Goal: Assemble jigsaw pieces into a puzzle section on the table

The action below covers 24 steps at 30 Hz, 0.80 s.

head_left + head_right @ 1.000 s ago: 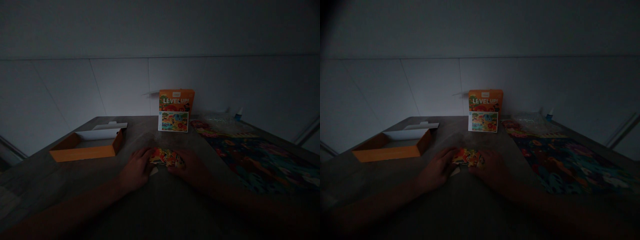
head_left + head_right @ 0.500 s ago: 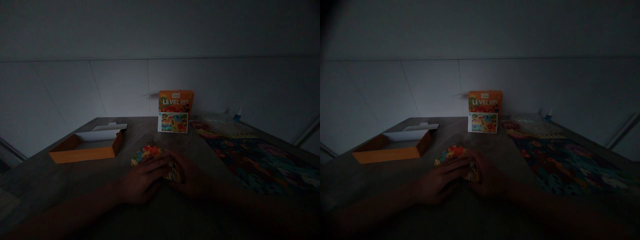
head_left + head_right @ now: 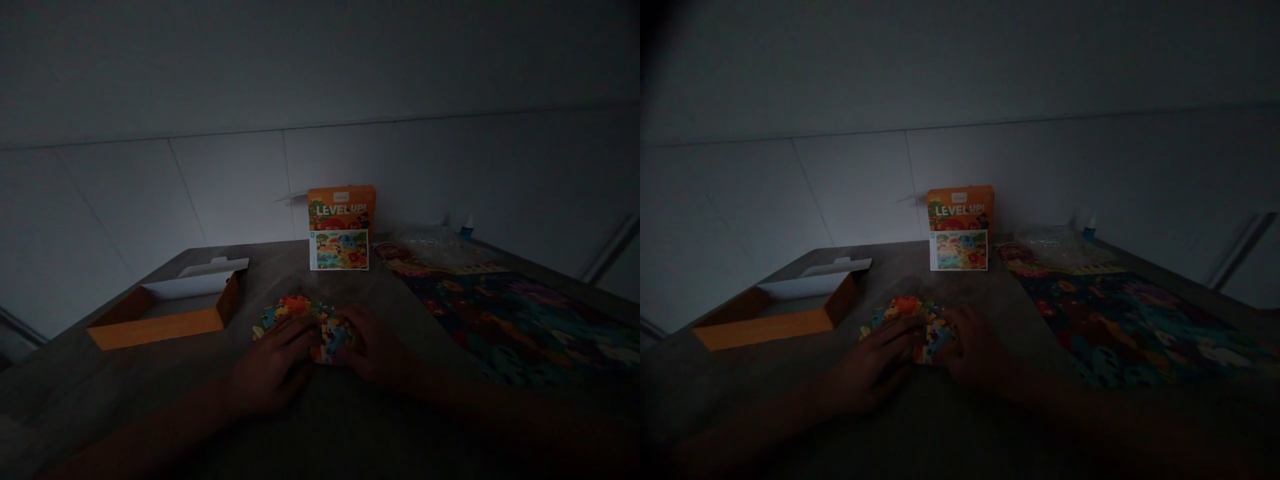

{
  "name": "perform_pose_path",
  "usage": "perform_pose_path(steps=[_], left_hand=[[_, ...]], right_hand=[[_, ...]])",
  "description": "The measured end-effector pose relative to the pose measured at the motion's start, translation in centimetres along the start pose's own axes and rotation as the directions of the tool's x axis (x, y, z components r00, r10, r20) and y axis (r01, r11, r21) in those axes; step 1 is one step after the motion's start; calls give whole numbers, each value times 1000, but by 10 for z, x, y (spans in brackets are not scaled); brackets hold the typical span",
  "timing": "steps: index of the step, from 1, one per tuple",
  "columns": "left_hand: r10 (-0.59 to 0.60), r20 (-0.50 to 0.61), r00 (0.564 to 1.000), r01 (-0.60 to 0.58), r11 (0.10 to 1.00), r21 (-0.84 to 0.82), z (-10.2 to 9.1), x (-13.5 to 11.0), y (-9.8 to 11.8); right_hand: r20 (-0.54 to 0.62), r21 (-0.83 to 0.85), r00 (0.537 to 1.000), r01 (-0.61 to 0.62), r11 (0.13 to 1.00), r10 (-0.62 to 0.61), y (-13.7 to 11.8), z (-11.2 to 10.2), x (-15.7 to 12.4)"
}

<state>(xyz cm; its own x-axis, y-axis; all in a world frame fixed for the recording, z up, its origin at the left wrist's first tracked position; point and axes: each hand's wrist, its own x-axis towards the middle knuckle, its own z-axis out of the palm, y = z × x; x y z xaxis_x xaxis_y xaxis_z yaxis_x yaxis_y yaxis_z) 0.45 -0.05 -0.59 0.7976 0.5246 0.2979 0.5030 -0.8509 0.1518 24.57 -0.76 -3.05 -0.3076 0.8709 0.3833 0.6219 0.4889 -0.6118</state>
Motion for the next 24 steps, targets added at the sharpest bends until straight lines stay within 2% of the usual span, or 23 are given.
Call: perform_pose_path(steps=[7, 16, 20, 24], left_hand=[[-28, -17, 999, 29, 999, 16, 5, -4, -3], [-56, -9, 998, 56, 998, -4, 7, -3, -4], [-65, -50, 997, 64, 998, -26, 7, -4, -2], [-51, -55, 997, 50, 999, -20, 8, -5, -3]], right_hand=[[-61, -87, 990, -134, 987, 129, -1, 1, 8], [-99, -67, 976, -201, 977, 194, 5, 0, 12], [-119, -62, 975, -198, 978, 189, 5, -1, 13], [-26, -96, 995, -100, 990, 98, 3, -4, 8]])
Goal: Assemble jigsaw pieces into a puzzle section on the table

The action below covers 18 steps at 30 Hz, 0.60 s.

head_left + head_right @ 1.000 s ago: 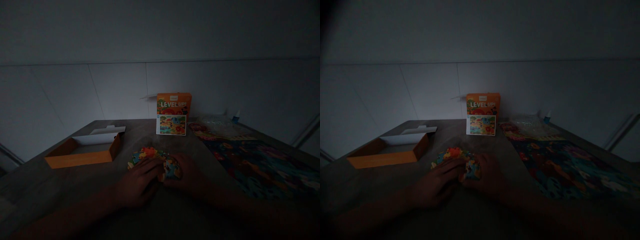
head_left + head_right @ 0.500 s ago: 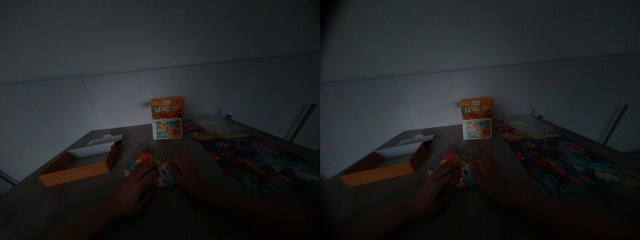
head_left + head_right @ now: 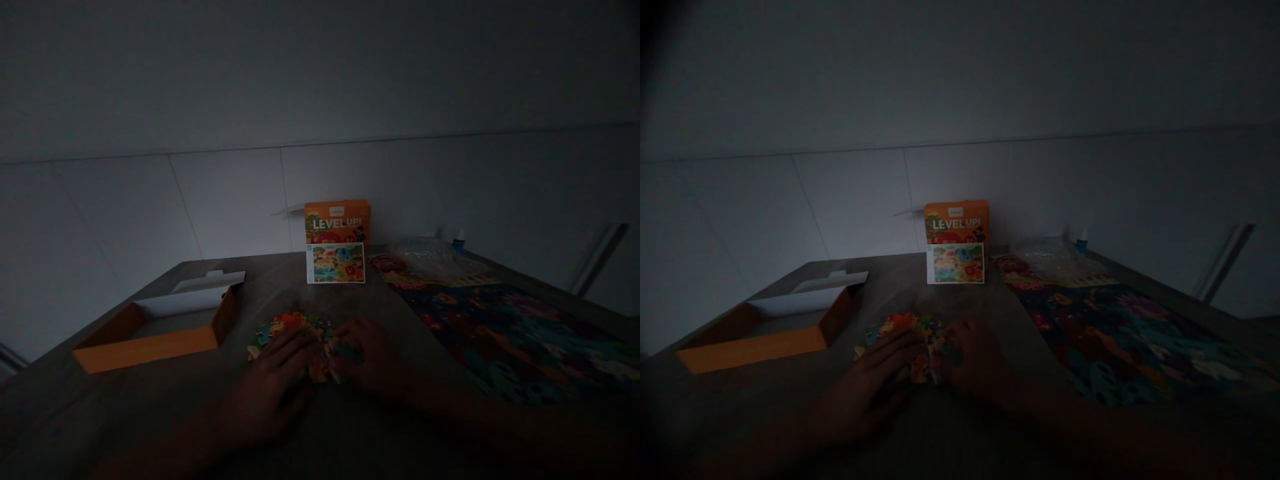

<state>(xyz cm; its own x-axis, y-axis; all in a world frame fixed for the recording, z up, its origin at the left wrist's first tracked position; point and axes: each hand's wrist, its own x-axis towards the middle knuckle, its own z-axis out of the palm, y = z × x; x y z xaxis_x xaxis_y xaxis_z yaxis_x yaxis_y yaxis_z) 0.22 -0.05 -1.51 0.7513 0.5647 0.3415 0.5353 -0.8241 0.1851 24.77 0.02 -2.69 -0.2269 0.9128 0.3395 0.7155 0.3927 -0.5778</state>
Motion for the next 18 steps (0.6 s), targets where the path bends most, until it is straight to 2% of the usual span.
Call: perform_pose_path(steps=[5, 12, 18], left_hand=[[15, 41, 999, -16, 1000, 6, 0, 1, -1], [1, 50, 999, -3, 999, 37, 2, -1, -4], [3, 33, 999, -4, 1000, 27, 1, 0, -2]], right_hand=[[53, -27, 998, 24, 999, -23, 1, 0, -3], [-56, -30, 996, -70, 997, 69, 1, 6, 1], [-130, 70, 984, -112, 991, 121, 6, 7, 2]])
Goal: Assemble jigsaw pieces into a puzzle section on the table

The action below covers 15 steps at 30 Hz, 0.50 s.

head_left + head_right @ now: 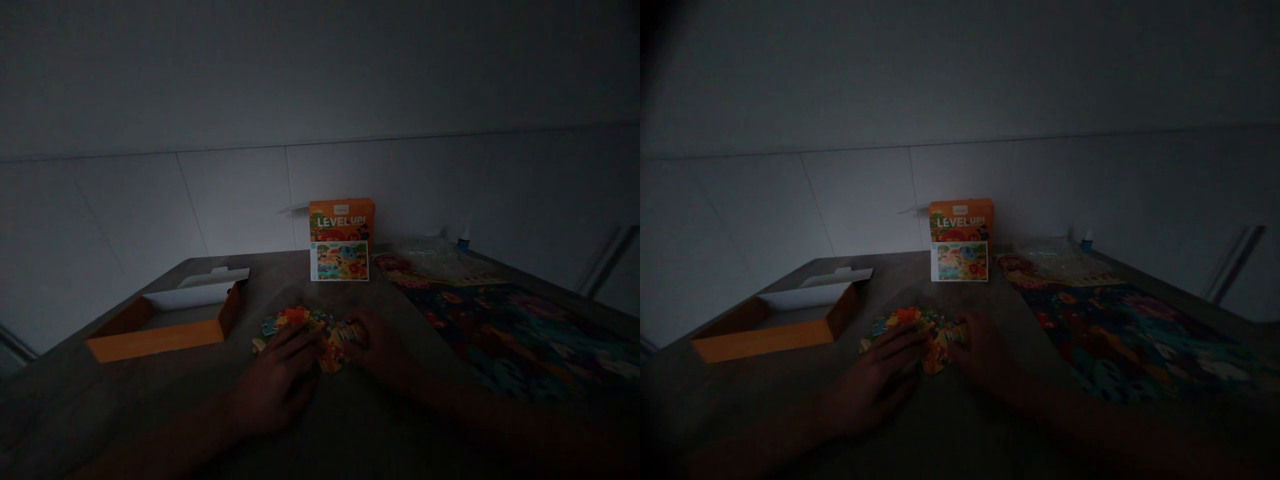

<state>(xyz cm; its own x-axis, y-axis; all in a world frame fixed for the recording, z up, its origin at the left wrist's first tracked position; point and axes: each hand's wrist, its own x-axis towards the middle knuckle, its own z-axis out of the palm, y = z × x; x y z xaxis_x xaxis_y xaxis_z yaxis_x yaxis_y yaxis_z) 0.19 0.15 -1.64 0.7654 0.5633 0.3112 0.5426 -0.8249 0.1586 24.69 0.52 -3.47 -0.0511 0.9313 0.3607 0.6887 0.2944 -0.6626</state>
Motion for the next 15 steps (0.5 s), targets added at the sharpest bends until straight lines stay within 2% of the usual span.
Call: perform_pose_path(steps=[4, 7, 11, 13, 15], left_hand=[[3, -11, 1000, -2, 1000, 13, -1, 0, 0], [5, -12, 1000, -5, 1000, 21, -2, 0, 2], [76, 3, 997, -76, 997, 25, -5, 0, 8], [151, 0, 989, -151, 988, 31, -6, 0, 11], [222, -3, 975, -222, 974, 43, -7, 2, 13]], right_hand=[[-7, 130, 998, -58, 990, 60, -4, -8, 5], [6, 289, 997, -81, 954, 83, -8, -12, 7], [-1, 417, 996, -78, 905, 87, -12, -11, 5], [31, 400, 999, -39, 916, 29, -14, -9, 1], [101, 361, 991, 41, 932, -83, -15, -6, -3]])
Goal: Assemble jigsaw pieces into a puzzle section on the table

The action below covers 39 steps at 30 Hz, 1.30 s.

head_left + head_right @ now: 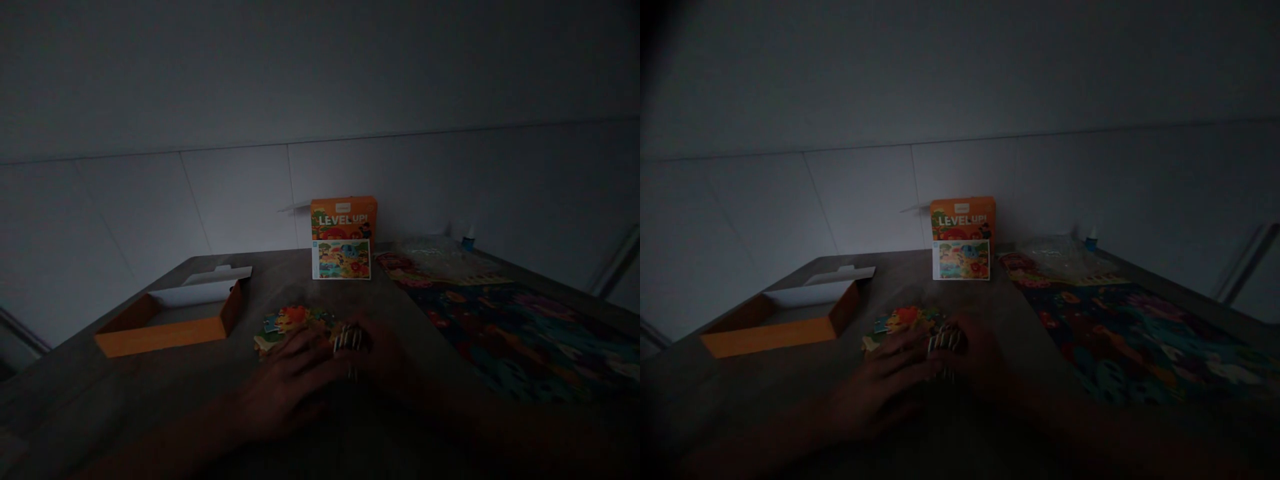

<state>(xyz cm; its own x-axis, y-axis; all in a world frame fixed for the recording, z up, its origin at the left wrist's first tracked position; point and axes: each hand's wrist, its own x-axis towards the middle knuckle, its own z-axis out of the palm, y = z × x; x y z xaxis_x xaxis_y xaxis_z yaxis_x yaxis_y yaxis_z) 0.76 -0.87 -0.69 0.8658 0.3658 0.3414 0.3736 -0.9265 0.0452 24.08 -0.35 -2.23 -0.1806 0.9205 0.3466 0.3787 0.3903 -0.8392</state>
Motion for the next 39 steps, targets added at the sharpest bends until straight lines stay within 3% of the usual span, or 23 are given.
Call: perform_pose_path(steps=[3, 13, 19, 25, 29, 32, 39], left_hand=[[45, 11, 999, -45, 999, -2, -3, 2, 1], [144, 7, 990, -143, 987, -74, -7, 6, -1], [-24, -128, 991, 3, 987, -163, 0, 1, -3], [-161, -298, 941, 105, 975, -194, 6, 0, -10], [-223, -311, 924, 158, 962, -222, 9, 1, -13], [-272, -319, 908, 190, 946, -264, 11, 0, -15], [-251, -267, 930, 164, 937, -307, 10, 0, -16]], right_hand=[[126, -55, 988, 98, 994, -90, -2, 4, -3], [179, -36, 981, 87, 995, -80, -4, -1, -1], [149, -124, 988, 63, 990, -44, -2, 1, -2], [152, -254, 987, 88, 963, -50, 0, 4, -6], [145, -193, 989, 16, 981, 13, -2, 1, -6], [141, -135, 990, 31, 990, -12, -2, -2, -5], [159, -138, 987, 41, 990, -19, -3, -4, -5]])
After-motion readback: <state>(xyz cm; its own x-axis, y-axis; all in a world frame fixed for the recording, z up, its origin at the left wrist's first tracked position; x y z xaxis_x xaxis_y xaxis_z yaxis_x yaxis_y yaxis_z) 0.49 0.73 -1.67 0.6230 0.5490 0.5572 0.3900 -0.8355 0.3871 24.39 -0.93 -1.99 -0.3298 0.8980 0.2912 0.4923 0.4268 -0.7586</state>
